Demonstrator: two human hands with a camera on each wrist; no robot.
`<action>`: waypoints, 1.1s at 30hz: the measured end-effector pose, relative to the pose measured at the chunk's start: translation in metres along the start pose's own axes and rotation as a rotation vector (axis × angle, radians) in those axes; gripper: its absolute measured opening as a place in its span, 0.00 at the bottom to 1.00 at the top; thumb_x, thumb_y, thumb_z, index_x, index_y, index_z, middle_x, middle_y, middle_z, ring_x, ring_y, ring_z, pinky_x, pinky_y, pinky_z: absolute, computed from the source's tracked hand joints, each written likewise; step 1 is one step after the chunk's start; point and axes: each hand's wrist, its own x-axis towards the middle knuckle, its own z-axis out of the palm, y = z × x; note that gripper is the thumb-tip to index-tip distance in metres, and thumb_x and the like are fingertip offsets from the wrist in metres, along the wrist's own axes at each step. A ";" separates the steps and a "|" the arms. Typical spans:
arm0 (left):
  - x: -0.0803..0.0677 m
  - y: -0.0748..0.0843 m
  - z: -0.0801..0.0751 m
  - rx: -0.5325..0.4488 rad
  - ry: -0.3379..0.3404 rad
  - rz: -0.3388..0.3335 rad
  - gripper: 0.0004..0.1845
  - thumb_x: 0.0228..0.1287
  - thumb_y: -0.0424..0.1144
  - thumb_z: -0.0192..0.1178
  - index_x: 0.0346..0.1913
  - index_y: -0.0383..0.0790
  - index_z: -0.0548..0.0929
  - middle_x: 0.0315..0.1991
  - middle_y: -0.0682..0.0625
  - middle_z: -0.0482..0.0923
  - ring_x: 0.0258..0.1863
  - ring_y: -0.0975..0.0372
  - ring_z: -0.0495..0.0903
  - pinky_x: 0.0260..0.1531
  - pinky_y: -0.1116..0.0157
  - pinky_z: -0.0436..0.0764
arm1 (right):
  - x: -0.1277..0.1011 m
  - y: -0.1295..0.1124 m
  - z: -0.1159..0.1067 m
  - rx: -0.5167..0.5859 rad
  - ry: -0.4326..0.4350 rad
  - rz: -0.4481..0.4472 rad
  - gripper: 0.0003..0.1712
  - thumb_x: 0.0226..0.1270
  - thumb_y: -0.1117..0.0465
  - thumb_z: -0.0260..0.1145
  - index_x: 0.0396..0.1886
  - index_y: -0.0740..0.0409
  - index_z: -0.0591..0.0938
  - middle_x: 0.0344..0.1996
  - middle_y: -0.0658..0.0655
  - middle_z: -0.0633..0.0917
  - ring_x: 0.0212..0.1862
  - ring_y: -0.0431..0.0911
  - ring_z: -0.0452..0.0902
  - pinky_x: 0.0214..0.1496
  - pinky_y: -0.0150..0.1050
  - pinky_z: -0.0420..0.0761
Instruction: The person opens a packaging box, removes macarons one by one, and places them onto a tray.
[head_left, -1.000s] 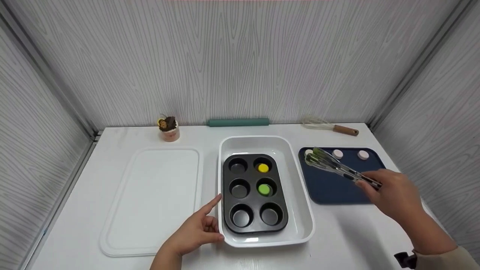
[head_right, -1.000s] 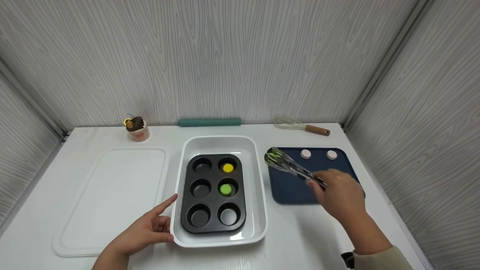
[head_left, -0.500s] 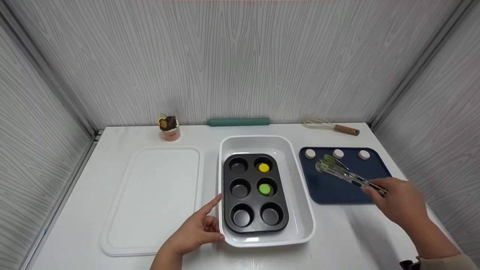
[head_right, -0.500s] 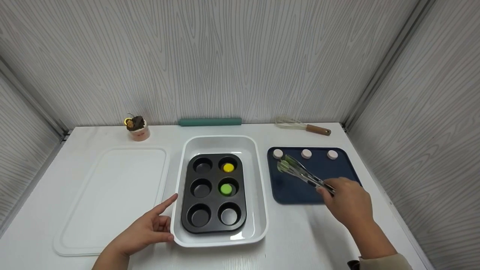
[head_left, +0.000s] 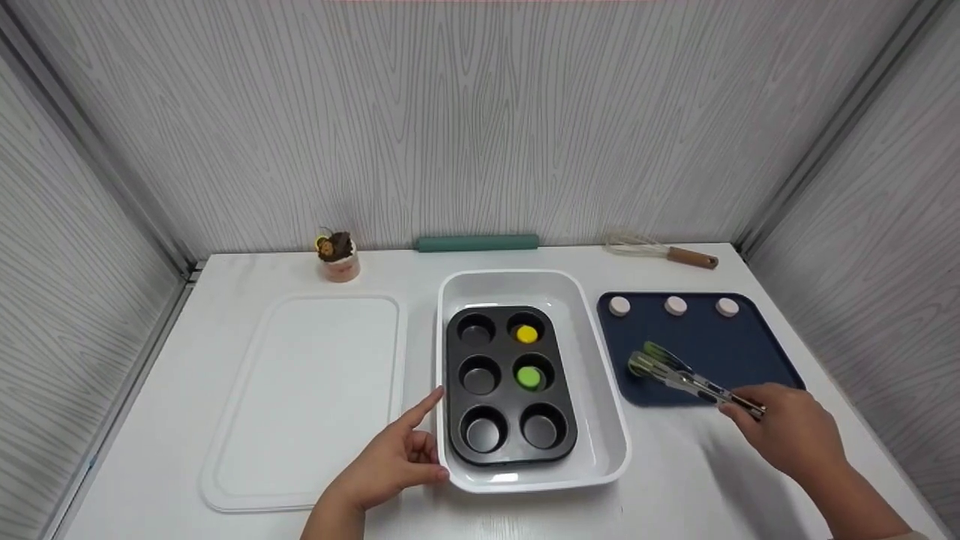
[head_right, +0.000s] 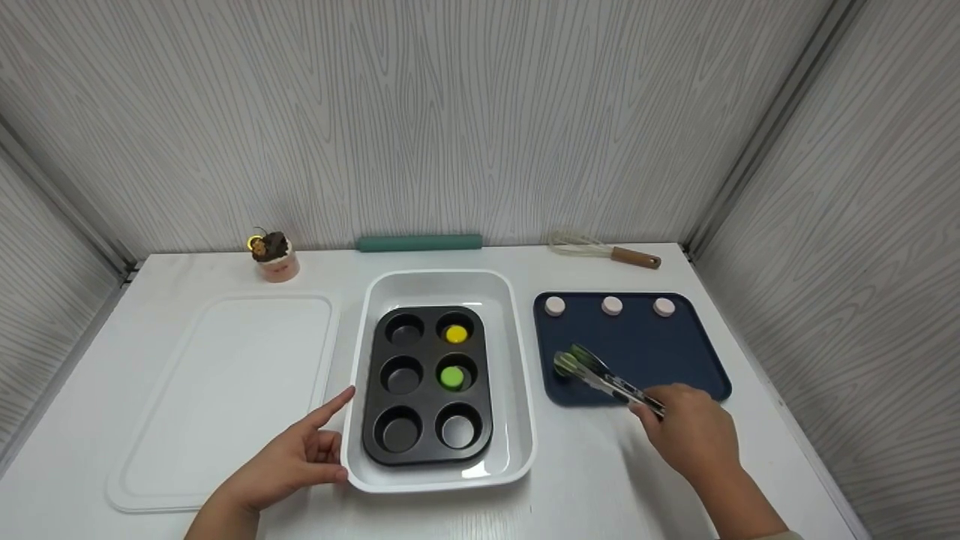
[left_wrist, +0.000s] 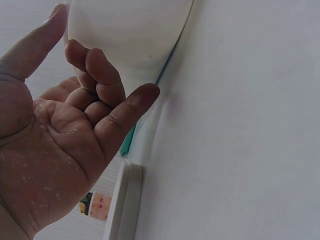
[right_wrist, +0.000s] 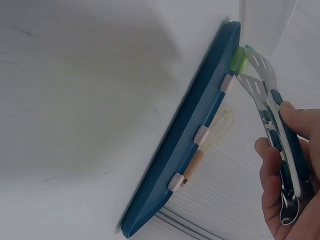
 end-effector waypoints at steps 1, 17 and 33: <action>0.000 0.000 0.000 -0.001 0.001 -0.002 0.61 0.56 0.25 0.76 0.87 0.42 0.49 0.31 0.46 0.81 0.32 0.60 0.80 0.37 0.69 0.80 | -0.001 0.000 0.001 0.002 -0.003 0.002 0.18 0.68 0.53 0.76 0.48 0.63 0.92 0.43 0.67 0.89 0.38 0.60 0.87 0.32 0.57 0.82; 0.001 0.002 0.001 0.001 0.020 -0.036 0.62 0.54 0.25 0.76 0.87 0.42 0.49 0.31 0.45 0.83 0.32 0.59 0.80 0.37 0.68 0.80 | -0.014 0.003 0.007 -0.010 0.003 -0.004 0.15 0.66 0.54 0.78 0.46 0.59 0.92 0.39 0.63 0.89 0.31 0.52 0.85 0.25 0.49 0.80; 0.000 0.001 0.001 -0.006 0.008 -0.015 0.61 0.56 0.25 0.76 0.87 0.41 0.49 0.31 0.46 0.82 0.32 0.61 0.79 0.37 0.68 0.80 | -0.017 0.002 0.008 -0.011 0.033 0.009 0.18 0.64 0.52 0.79 0.47 0.59 0.92 0.42 0.66 0.90 0.37 0.60 0.87 0.27 0.53 0.80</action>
